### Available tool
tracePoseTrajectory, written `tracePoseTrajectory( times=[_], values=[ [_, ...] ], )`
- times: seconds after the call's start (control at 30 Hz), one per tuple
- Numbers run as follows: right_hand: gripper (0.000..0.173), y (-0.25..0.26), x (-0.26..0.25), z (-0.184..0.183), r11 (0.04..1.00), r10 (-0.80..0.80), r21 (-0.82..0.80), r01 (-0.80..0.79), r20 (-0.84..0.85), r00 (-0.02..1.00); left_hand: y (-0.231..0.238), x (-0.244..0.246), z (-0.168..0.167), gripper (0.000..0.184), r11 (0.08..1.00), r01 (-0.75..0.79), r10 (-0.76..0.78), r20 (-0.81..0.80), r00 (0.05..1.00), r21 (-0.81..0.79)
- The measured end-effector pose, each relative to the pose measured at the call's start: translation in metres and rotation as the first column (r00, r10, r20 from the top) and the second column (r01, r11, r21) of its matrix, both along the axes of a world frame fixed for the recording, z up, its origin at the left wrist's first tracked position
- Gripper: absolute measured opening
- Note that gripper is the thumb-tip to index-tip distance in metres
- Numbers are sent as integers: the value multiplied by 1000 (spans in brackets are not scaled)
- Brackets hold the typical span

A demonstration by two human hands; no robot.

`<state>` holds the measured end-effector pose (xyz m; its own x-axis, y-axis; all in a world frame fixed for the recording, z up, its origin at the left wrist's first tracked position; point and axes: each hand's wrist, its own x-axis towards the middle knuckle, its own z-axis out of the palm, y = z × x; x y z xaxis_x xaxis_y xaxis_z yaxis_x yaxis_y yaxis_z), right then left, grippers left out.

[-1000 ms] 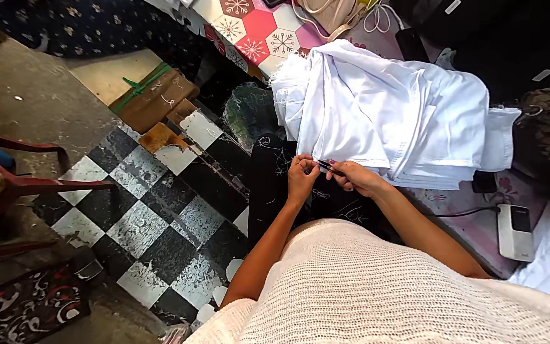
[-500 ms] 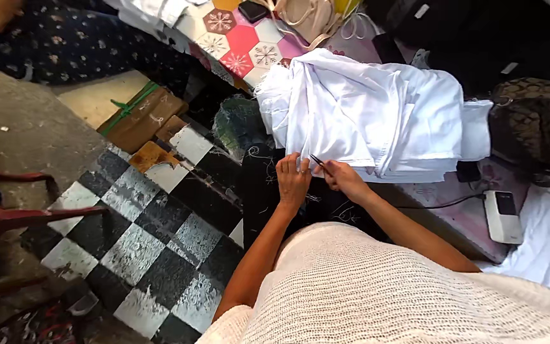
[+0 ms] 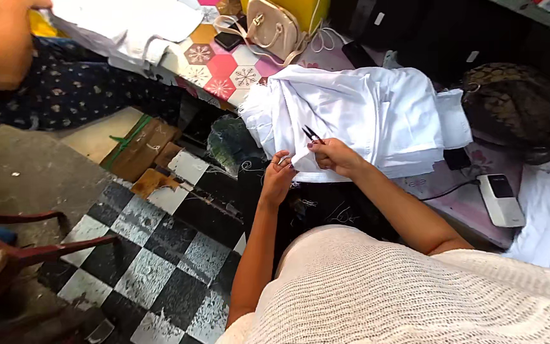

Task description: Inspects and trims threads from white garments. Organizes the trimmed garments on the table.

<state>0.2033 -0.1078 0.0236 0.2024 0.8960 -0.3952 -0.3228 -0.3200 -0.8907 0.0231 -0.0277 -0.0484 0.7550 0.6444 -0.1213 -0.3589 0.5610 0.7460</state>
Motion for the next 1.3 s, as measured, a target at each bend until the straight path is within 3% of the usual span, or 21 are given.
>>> tracePoseTrajectory(
  times=[0.07, 0.27, 0.33, 0.37, 0.43, 0.5, 0.57, 0.73, 0.8, 0.87, 0.97, 1.03, 1.17, 1.3],
  values=[
    [28, 7, 1, -2, 999, -2, -42, -6, -185, 983, -4, 7, -6, 38, 991, -50, 60, 80, 995, -122],
    [30, 4, -4, 6, 998, 11, -56, -22, -174, 985, -11, 3, -9, 36, 980, -134, 162, 191, 968, -149],
    [32, 4, -4, 7, 998, 17, -54, -27, -175, 984, -13, 3, -1, 60, 986, -161, 158, 84, 984, 37],
    [32, 4, -4, 8, 998, 24, -49, -33, -171, 985, -14, 4, 3, 59, 968, -180, 182, 2, 983, 177],
    [32, 4, -5, 8, 999, 28, -40, -35, -155, 988, -19, 5, 10, 34, 848, -257, 351, -127, 928, 464],
    [34, 5, -4, 9, 999, 25, -36, -31, -143, 989, -20, 3, 9, 22, 672, -262, 492, -153, 857, 693],
    [34, 7, -3, 9, 998, 38, -36, -43, -145, 989, -23, 1, 5, 17, 574, -221, 558, -179, 810, 788],
    [29, 8, -6, 4, 994, 96, -44, -100, -98, 991, -24, -2, -2, 12, 515, -103, 578, -256, 775, 851],
    [29, 7, -5, 0, 995, 87, -52, -90, -64, 994, -22, -8, 1, 12, 580, -38, 533, -344, 773, 814],
    [23, 5, -2, -2, 997, 66, -50, -65, 23, 998, -19, -18, 6, 13, 731, -13, 421, -436, 795, 682],
    [47, -5, 4, 9, 998, 61, -37, -55, 161, 985, -20, -30, 6, 6, 878, -94, 302, -390, 870, 470],
    [52, -13, 4, 24, 991, 130, -49, -124, 129, 983, -23, -32, 6, 6, 907, -139, 289, -348, 892, 397],
    [51, -21, -8, 34, 904, 390, -222, -364, 86, 917, -28, -29, 14, 6, 925, -170, 280, -304, 911, 340],
    [51, -14, -16, 23, 860, 451, -306, -410, 77, 889, -31, -27, 18, 4, 923, -165, 279, -306, 910, 348]
  ],
)
